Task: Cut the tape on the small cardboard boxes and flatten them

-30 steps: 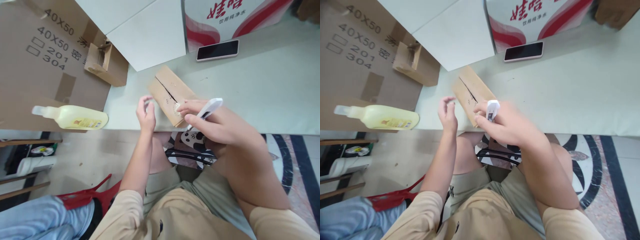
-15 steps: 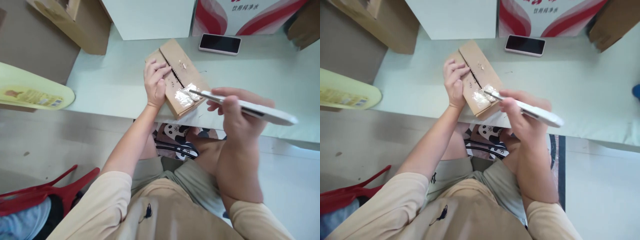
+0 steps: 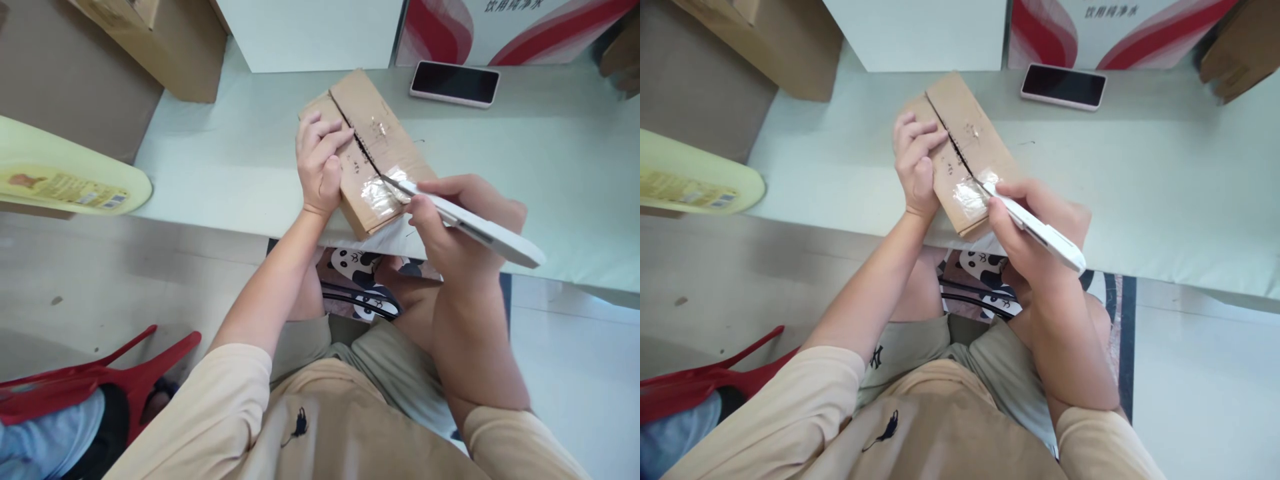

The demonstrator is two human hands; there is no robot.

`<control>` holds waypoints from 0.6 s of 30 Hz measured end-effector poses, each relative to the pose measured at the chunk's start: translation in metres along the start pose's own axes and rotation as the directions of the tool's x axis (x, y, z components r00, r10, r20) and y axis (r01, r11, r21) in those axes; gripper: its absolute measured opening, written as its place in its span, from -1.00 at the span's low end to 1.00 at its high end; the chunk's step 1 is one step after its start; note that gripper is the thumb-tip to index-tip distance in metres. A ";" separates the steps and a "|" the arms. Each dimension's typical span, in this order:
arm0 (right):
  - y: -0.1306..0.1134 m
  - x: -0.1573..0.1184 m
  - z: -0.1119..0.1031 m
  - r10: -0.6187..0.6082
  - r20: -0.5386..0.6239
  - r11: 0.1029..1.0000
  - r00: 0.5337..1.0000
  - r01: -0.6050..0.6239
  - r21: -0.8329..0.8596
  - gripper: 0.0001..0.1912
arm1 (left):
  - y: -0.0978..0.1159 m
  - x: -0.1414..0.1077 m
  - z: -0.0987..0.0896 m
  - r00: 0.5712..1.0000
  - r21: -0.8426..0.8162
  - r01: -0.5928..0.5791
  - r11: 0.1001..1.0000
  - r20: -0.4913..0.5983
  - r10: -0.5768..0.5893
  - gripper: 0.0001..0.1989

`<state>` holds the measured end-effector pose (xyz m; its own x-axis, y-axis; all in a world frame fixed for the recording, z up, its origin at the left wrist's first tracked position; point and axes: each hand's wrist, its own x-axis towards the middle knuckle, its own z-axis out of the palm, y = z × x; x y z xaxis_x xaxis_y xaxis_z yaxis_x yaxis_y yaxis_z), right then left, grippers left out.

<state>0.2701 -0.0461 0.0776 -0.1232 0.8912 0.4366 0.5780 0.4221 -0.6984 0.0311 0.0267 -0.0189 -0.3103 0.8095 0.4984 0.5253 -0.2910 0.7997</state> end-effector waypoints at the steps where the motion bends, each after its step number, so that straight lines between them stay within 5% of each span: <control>1: -0.002 0.000 0.002 0.003 0.001 1.000 1.000 -0.003 -0.006 -0.80 | 0.000 0.000 0.000 1.000 0.000 -0.002 1.000 0.002 0.002 -0.39; 13: -0.003 -0.001 -0.011 -0.015 0.011 1.000 1.000 0.015 -0.004 -0.77 | -0.001 0.001 -0.003 0.997 0.047 -0.076 0.996 0.035 0.074 -0.13; 18: 0.006 -0.007 -0.005 0.005 -0.127 0.993 0.992 0.010 0.115 -0.72 | -0.001 0.001 -0.002 0.994 0.034 -0.106 0.994 0.035 0.105 -0.13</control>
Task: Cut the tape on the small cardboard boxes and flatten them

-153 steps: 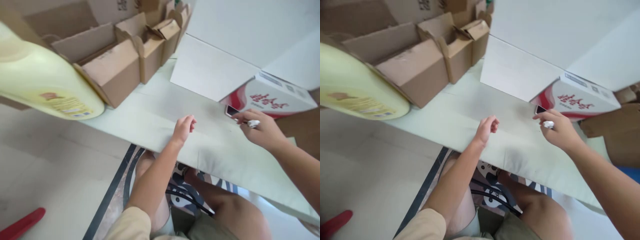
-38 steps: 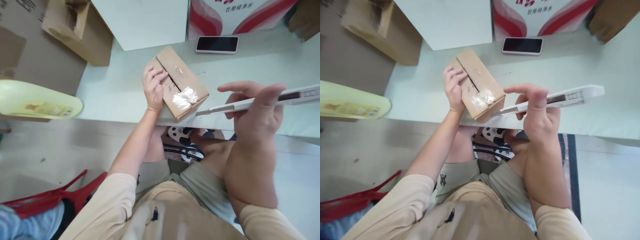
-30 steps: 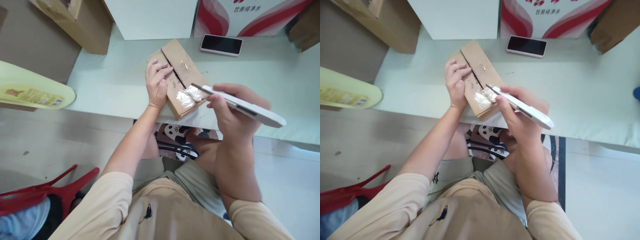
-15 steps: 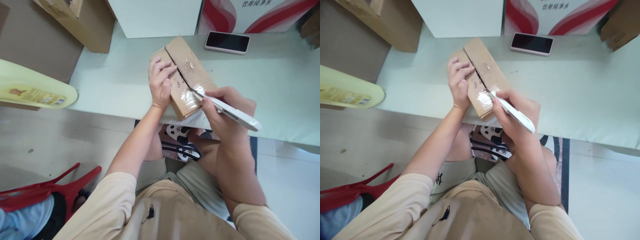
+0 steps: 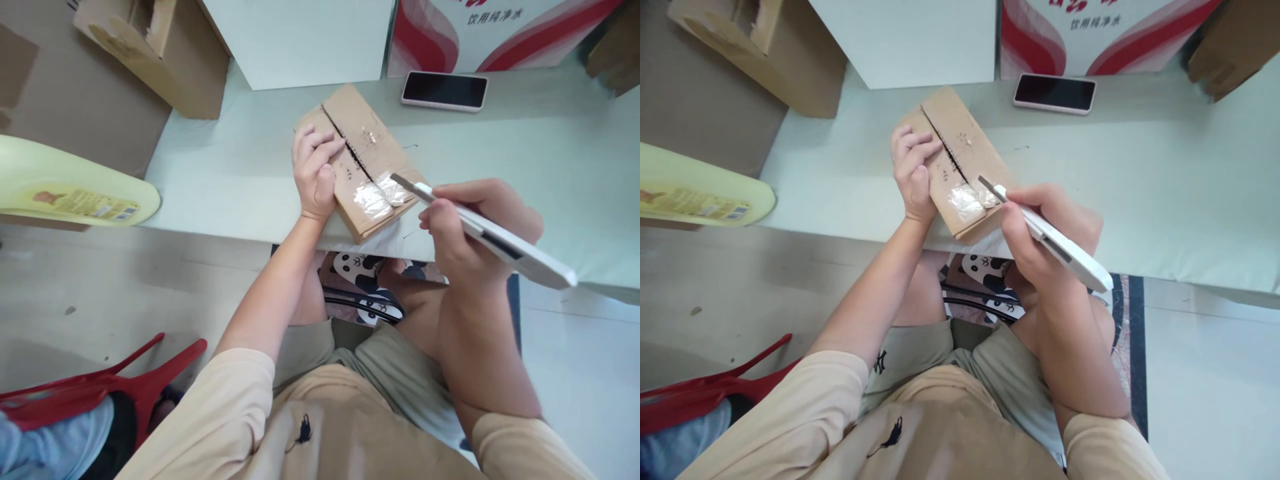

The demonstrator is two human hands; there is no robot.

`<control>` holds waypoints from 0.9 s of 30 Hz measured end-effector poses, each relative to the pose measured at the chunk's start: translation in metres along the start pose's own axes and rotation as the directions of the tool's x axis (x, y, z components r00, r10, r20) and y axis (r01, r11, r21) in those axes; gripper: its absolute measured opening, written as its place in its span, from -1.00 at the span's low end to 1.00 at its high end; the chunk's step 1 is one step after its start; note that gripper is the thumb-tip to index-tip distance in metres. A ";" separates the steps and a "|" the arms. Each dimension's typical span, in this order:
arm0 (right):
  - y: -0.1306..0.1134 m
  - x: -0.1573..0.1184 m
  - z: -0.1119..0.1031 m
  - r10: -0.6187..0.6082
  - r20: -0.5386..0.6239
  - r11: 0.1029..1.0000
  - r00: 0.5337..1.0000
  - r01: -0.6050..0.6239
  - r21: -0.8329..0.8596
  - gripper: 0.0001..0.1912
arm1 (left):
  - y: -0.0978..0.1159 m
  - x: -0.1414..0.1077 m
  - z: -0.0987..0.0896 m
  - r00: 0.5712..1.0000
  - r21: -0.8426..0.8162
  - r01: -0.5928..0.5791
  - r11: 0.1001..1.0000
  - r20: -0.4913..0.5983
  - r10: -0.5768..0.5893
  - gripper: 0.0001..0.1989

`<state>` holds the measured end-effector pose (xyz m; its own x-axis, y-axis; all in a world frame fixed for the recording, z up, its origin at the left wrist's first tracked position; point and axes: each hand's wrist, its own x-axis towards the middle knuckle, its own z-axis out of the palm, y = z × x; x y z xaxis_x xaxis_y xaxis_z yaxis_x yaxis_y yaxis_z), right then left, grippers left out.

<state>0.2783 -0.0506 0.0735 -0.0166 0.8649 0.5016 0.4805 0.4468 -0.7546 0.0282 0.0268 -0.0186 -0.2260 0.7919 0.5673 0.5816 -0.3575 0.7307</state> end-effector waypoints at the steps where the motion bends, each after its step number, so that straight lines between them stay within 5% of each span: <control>1: 0.001 0.000 0.002 -0.001 -0.004 1.000 1.000 0.001 0.010 -0.72 | 0.000 0.000 0.000 1.000 -0.001 0.004 1.000 -0.005 -0.004 -0.12; 6: 0.000 0.002 0.008 -0.014 0.153 1.000 0.988 0.017 -0.016 -0.82 | 0.003 0.000 0.000 1.000 -0.014 0.010 1.000 -0.012 -0.010 -0.12; 13: -0.004 0.003 0.012 0.016 0.229 0.997 0.973 0.001 -0.074 -0.85 | -0.001 -0.001 0.000 1.000 -0.013 -0.021 1.000 -0.004 0.021 -0.13; 27: -0.015 0.006 0.001 0.009 0.221 0.993 0.975 0.018 -0.119 -0.91 | 0.005 0.000 0.000 0.999 -0.018 0.040 0.999 -0.030 -0.041 -0.30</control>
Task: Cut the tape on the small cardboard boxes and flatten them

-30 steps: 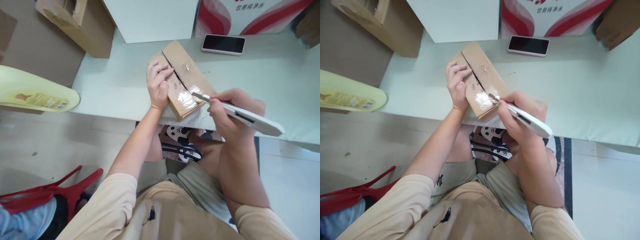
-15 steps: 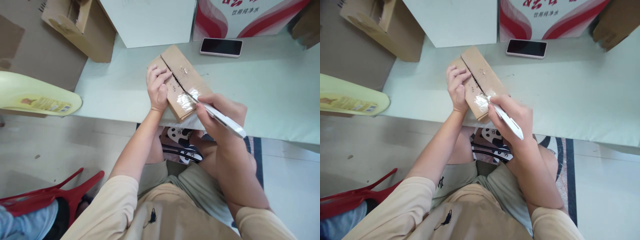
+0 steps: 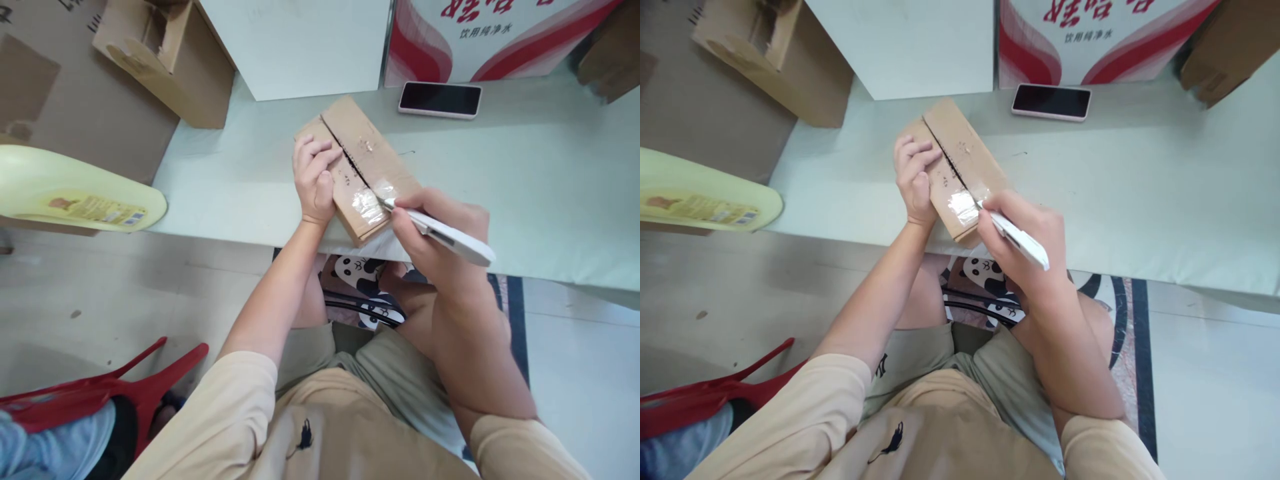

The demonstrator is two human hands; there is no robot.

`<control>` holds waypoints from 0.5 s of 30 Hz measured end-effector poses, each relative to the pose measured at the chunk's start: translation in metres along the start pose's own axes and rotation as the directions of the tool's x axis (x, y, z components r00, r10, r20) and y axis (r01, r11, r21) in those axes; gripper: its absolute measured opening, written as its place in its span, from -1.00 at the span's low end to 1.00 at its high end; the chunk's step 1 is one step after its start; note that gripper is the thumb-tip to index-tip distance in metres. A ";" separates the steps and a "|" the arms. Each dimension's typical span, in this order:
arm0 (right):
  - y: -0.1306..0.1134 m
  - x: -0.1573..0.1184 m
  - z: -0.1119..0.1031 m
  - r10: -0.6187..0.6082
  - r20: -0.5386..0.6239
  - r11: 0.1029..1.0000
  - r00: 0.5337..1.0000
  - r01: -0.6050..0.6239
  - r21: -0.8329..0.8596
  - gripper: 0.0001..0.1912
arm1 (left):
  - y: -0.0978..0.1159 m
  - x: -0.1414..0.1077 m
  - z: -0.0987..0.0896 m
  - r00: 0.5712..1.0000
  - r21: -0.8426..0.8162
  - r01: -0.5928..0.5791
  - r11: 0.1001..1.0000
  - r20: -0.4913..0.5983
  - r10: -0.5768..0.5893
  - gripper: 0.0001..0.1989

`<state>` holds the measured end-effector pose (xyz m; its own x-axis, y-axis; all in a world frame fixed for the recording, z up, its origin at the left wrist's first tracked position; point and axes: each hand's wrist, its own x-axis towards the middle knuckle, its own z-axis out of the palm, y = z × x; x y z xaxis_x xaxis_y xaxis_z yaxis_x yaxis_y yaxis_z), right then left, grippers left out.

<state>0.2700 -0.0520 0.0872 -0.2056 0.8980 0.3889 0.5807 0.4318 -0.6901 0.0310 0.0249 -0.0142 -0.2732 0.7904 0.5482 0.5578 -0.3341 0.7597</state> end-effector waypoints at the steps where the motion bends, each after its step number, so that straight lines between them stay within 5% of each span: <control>1: -0.001 0.000 -0.002 -0.008 -0.005 1.000 1.000 0.008 -0.002 -0.90 | -0.001 0.000 0.000 1.000 0.000 -0.001 1.000 0.000 0.001 -0.30; 7: -0.001 -0.003 -0.014 -0.007 -0.208 0.987 0.978 0.040 0.156 -0.82 | -0.004 -0.001 -0.001 0.997 0.009 -0.076 0.997 -0.009 0.076 -0.21; 12: 0.022 0.005 -0.012 0.114 -0.478 0.969 0.871 0.009 0.248 -0.81 | 0.005 -0.013 -0.015 0.988 0.053 -0.136 0.989 -0.068 0.139 -0.26; 15: 0.043 0.012 -0.008 0.160 -0.372 0.976 0.914 -0.092 0.196 -0.79 | 0.010 -0.031 -0.038 0.988 0.082 -0.095 0.992 -0.116 0.104 -0.40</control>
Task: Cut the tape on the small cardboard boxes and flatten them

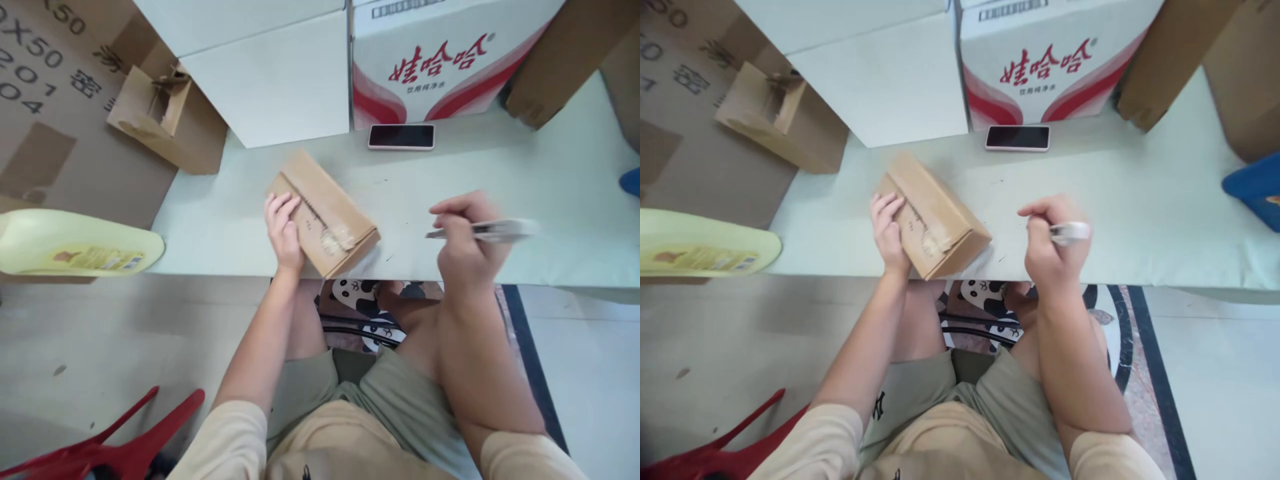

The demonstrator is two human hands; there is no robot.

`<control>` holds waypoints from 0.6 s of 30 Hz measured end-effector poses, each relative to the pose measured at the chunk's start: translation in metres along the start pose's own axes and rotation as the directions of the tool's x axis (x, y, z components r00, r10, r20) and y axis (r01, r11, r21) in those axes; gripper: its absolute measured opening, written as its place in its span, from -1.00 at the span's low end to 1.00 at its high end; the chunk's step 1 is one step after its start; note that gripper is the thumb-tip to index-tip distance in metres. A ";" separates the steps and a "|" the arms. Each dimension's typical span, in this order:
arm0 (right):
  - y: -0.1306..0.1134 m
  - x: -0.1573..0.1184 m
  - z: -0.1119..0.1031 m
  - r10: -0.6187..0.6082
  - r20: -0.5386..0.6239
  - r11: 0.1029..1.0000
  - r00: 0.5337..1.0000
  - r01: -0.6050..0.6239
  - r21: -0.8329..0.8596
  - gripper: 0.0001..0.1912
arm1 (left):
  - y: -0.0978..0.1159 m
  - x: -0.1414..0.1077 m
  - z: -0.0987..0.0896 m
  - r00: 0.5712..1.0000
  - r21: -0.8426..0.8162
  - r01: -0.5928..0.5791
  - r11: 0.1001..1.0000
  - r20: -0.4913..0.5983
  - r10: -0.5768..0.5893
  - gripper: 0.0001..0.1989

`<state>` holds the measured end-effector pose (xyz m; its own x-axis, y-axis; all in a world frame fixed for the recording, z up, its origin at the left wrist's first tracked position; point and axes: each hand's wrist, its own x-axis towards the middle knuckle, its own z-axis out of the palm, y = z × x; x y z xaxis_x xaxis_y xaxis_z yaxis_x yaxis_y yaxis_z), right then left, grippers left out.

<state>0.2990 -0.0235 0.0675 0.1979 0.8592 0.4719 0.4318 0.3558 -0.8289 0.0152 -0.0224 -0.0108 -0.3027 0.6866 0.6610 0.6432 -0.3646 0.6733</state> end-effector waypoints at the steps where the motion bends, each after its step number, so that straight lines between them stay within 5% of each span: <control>1: 0.006 0.002 0.002 0.067 0.102 0.997 0.993 -0.062 -0.051 -0.78 | 0.000 -0.006 -0.010 0.999 0.004 0.026 1.000 -0.022 -0.026 -0.45; 3: 0.015 0.003 0.009 0.241 0.359 0.966 0.902 -0.185 -0.183 -0.77 | -0.001 -0.019 -0.030 0.993 0.009 0.104 0.995 -0.060 -0.104 -0.53; 5: 0.018 0.000 0.020 0.363 0.606 0.928 0.708 -0.216 -0.303 -0.78 | -0.005 -0.032 -0.046 0.976 0.016 0.194 0.981 -0.108 -0.191 -0.59; 7: 0.013 -0.007 0.033 0.372 0.753 0.928 0.542 -0.189 -0.322 -0.75 | -0.010 -0.043 -0.057 0.956 -0.003 0.275 0.962 -0.109 -0.273 -0.56; 8: 0.009 -0.010 0.039 0.348 0.792 0.937 0.501 -0.189 -0.293 -0.71 | -0.013 -0.048 -0.061 0.945 -0.036 0.313 0.949 -0.091 -0.315 -0.51; 13: -0.003 -0.021 0.058 0.204 0.805 0.940 0.557 -0.340 -0.003 -0.29 | -0.019 -0.059 -0.060 0.836 -0.284 0.530 0.799 0.017 -0.548 -0.35; 18: 0.014 -0.023 0.057 0.113 0.817 0.893 0.565 -0.419 0.166 -0.16 | 0.000 -0.053 -0.049 0.777 -0.409 0.610 0.679 0.142 -0.613 -0.35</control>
<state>0.2503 -0.0175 0.0280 -0.5585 0.8263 -0.0730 0.1567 0.0187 -0.9875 -0.0034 -0.0896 -0.0293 -0.5298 0.8464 0.0541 -0.0357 -0.0860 0.9957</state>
